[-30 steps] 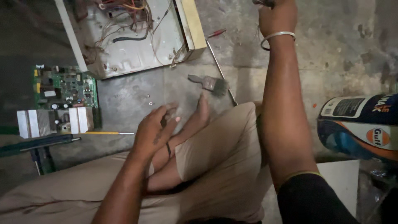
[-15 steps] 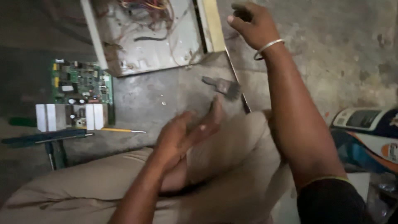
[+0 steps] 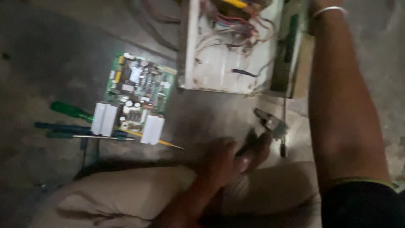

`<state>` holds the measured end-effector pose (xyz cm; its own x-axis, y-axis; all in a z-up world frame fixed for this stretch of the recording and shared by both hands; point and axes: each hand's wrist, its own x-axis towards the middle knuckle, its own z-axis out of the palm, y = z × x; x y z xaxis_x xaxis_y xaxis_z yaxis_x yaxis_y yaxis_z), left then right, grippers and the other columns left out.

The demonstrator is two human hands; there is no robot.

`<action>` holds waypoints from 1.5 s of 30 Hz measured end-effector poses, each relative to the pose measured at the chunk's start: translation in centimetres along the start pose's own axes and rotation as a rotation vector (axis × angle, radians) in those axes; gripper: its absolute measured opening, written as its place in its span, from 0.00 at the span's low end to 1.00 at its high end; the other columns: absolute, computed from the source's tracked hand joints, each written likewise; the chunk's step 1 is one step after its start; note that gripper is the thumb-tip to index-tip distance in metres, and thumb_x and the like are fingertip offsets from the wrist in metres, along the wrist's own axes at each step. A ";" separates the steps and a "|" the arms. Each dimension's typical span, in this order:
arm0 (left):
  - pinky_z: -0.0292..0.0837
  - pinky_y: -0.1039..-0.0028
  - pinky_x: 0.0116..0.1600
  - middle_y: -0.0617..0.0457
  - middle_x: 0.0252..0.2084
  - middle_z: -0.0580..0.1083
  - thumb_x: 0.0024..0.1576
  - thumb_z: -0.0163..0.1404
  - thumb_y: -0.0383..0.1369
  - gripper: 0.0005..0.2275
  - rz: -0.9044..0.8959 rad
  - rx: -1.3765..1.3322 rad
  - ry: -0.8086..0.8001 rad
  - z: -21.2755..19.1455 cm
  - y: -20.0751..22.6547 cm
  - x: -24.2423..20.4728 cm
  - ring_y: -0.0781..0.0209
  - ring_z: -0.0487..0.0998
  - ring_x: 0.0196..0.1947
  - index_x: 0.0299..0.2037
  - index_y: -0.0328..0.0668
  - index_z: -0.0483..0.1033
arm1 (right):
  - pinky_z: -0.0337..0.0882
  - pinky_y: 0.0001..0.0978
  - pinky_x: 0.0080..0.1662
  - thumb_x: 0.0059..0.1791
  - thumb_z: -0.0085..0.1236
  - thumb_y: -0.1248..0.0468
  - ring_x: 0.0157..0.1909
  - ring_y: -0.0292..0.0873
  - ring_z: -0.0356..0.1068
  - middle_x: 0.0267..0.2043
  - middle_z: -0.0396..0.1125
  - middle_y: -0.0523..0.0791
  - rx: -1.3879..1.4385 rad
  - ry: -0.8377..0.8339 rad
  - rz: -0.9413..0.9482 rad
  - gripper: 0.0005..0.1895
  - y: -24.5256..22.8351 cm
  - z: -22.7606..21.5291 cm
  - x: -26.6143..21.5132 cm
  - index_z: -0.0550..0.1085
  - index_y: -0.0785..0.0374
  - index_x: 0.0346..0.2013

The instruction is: The person sits on the floor and inspects a green circuit board, turning it over to examine both sides. They then use pliers to strip the ends of two white wires and connect them to terminals inside a white metal casing.

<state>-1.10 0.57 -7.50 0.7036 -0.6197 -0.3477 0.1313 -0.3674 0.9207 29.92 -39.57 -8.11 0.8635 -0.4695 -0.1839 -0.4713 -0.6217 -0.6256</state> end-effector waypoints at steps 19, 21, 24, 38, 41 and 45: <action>0.69 0.53 0.55 0.33 0.52 0.74 0.57 0.58 0.38 0.24 -0.094 -0.523 -0.013 -3.4 3.7 -0.9 0.33 0.74 0.53 0.61 0.36 0.70 | 0.79 0.44 0.57 0.51 0.66 0.48 0.57 0.48 0.77 0.57 0.75 0.51 0.350 -0.189 0.225 0.27 -3.0 1.5 -1.0 0.76 0.64 0.57; 0.71 0.55 0.54 0.35 0.48 0.76 0.57 0.57 0.37 0.25 -0.028 -0.516 0.042 -4.2 3.8 -1.3 0.36 0.77 0.51 0.64 0.40 0.70 | 0.79 0.44 0.58 0.51 0.66 0.48 0.58 0.48 0.77 0.58 0.75 0.50 0.384 -0.193 0.220 0.28 -2.8 1.3 -0.9 0.76 0.64 0.57; 0.71 0.57 0.52 0.36 0.46 0.76 0.56 0.57 0.35 0.27 -0.010 -0.497 0.043 -4.1 3.8 -1.5 0.37 0.77 0.48 0.67 0.41 0.68 | 0.79 0.45 0.60 0.51 0.67 0.50 0.58 0.50 0.77 0.58 0.74 0.51 0.406 -0.219 0.160 0.28 -2.3 1.1 -0.4 0.75 0.66 0.58; 0.71 0.61 0.55 0.39 0.51 0.76 0.57 0.57 0.32 0.19 -0.144 -0.736 0.033 -2.2 4.0 -1.2 0.44 0.76 0.54 0.56 0.34 0.70 | 0.80 0.45 0.58 0.53 0.68 0.53 0.52 0.49 0.80 0.53 0.77 0.51 0.396 -0.162 0.117 0.23 0.2 0.3 0.8 0.78 0.66 0.54; 0.71 0.61 0.55 0.40 0.50 0.76 0.57 0.58 0.32 0.17 -0.127 -0.696 0.031 -2.8 4.0 -1.3 0.44 0.77 0.53 0.54 0.34 0.71 | 0.78 0.46 0.62 0.56 0.65 0.55 0.55 0.50 0.78 0.57 0.75 0.52 0.424 -0.272 0.054 0.23 0.2 0.2 0.9 0.76 0.69 0.58; 0.72 0.62 0.53 0.38 0.49 0.75 0.56 0.58 0.30 0.16 -0.087 -0.749 0.146 -2.0 4.0 -1.3 0.43 0.77 0.51 0.52 0.33 0.72 | 0.78 0.45 0.61 0.56 0.65 0.55 0.54 0.49 0.77 0.57 0.75 0.52 0.367 -0.241 0.055 0.23 -0.2 0.7 1.0 0.76 0.69 0.58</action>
<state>-0.07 1.30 -3.05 0.7474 -0.4933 -0.4451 0.5918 0.1897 0.7835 30.98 -39.45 -8.71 0.8768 -0.3086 -0.3689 -0.4602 -0.3154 -0.8299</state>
